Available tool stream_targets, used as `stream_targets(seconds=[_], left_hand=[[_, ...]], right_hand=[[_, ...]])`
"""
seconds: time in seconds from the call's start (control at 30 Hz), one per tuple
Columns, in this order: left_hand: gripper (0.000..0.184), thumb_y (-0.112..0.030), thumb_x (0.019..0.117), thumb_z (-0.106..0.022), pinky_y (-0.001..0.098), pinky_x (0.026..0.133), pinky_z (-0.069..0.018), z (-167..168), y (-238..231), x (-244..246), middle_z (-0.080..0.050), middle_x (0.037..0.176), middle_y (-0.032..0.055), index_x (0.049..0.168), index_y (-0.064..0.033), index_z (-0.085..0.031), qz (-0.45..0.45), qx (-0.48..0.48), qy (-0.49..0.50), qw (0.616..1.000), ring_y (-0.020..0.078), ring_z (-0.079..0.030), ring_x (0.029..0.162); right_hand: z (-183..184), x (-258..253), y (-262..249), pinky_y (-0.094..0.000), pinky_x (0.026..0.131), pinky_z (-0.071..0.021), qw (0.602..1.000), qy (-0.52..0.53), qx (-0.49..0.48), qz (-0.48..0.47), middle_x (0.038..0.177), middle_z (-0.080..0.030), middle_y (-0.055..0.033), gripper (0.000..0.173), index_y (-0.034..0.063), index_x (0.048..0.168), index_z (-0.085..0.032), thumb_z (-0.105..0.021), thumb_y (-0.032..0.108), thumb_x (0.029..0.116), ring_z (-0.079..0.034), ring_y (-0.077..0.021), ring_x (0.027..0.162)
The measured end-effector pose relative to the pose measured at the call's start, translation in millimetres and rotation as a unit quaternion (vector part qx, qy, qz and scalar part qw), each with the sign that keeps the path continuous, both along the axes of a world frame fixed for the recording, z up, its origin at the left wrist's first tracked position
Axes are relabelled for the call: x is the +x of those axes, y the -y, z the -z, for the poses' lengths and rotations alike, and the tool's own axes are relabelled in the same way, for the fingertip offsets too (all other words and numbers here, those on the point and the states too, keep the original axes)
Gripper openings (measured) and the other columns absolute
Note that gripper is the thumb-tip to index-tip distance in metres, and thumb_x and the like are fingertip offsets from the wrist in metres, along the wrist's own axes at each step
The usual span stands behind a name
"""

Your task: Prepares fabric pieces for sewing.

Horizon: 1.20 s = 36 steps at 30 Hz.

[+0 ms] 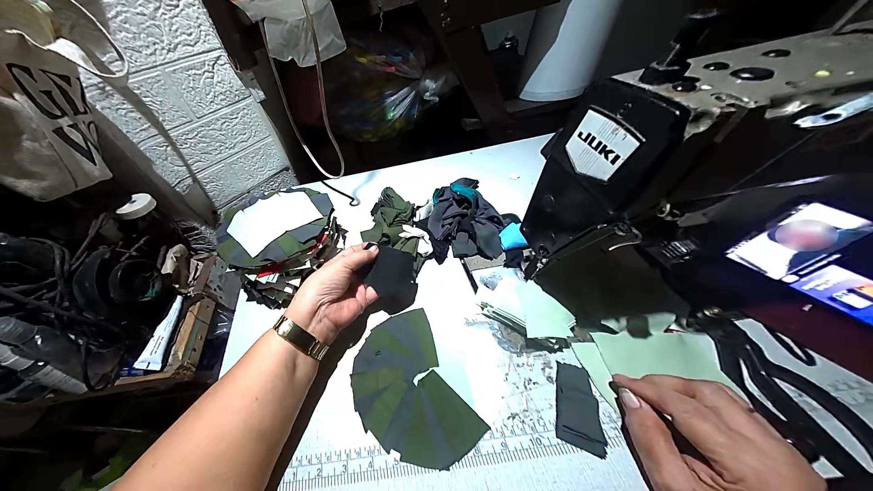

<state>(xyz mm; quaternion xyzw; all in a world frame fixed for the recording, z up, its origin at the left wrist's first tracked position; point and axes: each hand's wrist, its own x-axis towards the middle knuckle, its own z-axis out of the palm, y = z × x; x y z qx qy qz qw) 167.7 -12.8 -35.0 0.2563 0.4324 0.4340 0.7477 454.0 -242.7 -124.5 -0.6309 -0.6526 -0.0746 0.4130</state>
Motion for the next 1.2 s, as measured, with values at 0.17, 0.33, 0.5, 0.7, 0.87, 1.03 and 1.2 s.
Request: stream_targets(seconds=[0.17, 0.33, 0.5, 0.7, 0.87, 1.03, 1.2], left_hand=[[0.023, -0.008, 0.0985, -0.063, 0.0339, 0.075, -0.0616, 0, 7, 1, -0.068, 0.101, 0.0140, 0.120, -0.0048, -0.058, -0.005, -0.009, 0.030, 1.000, 0.0206, -0.071, 0.086], [0.024, -0.005, 0.0999, -0.057, 0.0295, 0.076, -0.0616, -8, 13, 1, -0.070, 0.113, 0.0185, 0.123, 0.0017, -0.058, 0.034, -0.020, 0.060, 0.997, 0.0199, -0.073, 0.090], [0.022, -0.003, 0.0988, -0.059, 0.0278, 0.076, -0.0615, -12, 16, -3, -0.071, 0.102, 0.0145, 0.120, 0.0010, -0.063, 0.050, 0.010, 0.053, 0.997, 0.0173, -0.073, 0.086], [0.022, -0.005, 0.1055, -0.048, 0.0355, 0.085, -0.0622, -10, 17, -3, -0.071, 0.106, 0.0145, 0.127, -0.0040, -0.052, 0.060, 0.005, 0.095, 0.994, 0.0229, -0.074, 0.096], [0.018, -0.009, 0.1054, -0.047, 0.0291, 0.071, -0.0630, -11, 25, 4, -0.072, 0.102, 0.0116, 0.118, -0.0043, -0.060, 0.087, 0.010, 0.080, 0.993, 0.0174, -0.074, 0.088], [0.015, -0.012, 0.1063, -0.048, 0.0270, 0.074, -0.0628, -11, 28, 3, -0.072, 0.100, 0.0079, 0.111, -0.0075, -0.061, 0.110, 0.016, 0.041, 0.993, 0.0138, -0.074, 0.088], [0.019, -0.014, 0.1029, -0.052, 0.0309, 0.076, -0.0635, -14, 33, 6, -0.071, 0.105, 0.0120, 0.118, -0.0050, -0.057, 0.107, -0.016, 0.034, 0.994, 0.0179, -0.074, 0.092]], right_hand=[[8, -1, -2, -0.0319, 0.075, -0.0497, 0.999, 0.012, 0.046, 0.022, 0.088, -0.068, -0.0159, 0.028, 0.0004, 0.097, -0.076, -0.054, 0.018, 0.0989, -0.063, -0.0206, 0.085], [3, -3, -2, -0.0330, 0.074, -0.0510, 0.999, 0.011, 0.047, 0.021, 0.090, -0.068, -0.0179, 0.027, -0.0025, 0.097, -0.076, -0.055, 0.015, 0.0984, -0.063, -0.0221, 0.084], [1, -5, -2, -0.0350, 0.074, -0.0519, 0.999, 0.014, 0.040, 0.023, 0.091, -0.069, -0.0188, 0.027, -0.0030, 0.098, -0.076, -0.056, 0.016, 0.0980, -0.064, -0.0238, 0.085], [-5, -6, -1, -0.0330, 0.077, -0.0523, 1.000, 0.008, 0.023, 0.019, 0.093, -0.068, -0.0174, 0.027, -0.0043, 0.100, -0.075, -0.057, 0.014, 0.0979, -0.063, -0.0218, 0.087], [-23, -3, 6, -0.0233, 0.086, -0.0548, 1.000, -0.023, 0.007, -0.021, 0.104, -0.067, -0.0128, 0.018, -0.0024, 0.102, -0.075, -0.061, 0.008, 0.0957, -0.064, -0.0128, 0.098], [-61, -19, 19, -0.0260, 0.089, -0.0556, 0.993, 0.004, -0.039, -0.114, 0.109, -0.069, -0.0097, 0.016, 0.0008, 0.102, -0.076, -0.063, 0.005, 0.0937, -0.065, -0.0140, 0.103], [-55, -33, 20, -0.0220, 0.086, -0.0569, 0.988, 0.016, -0.093, -0.120, 0.108, -0.070, -0.0060, 0.018, 0.0038, 0.103, -0.078, -0.063, 0.012, 0.0959, -0.066, -0.0100, 0.100]])
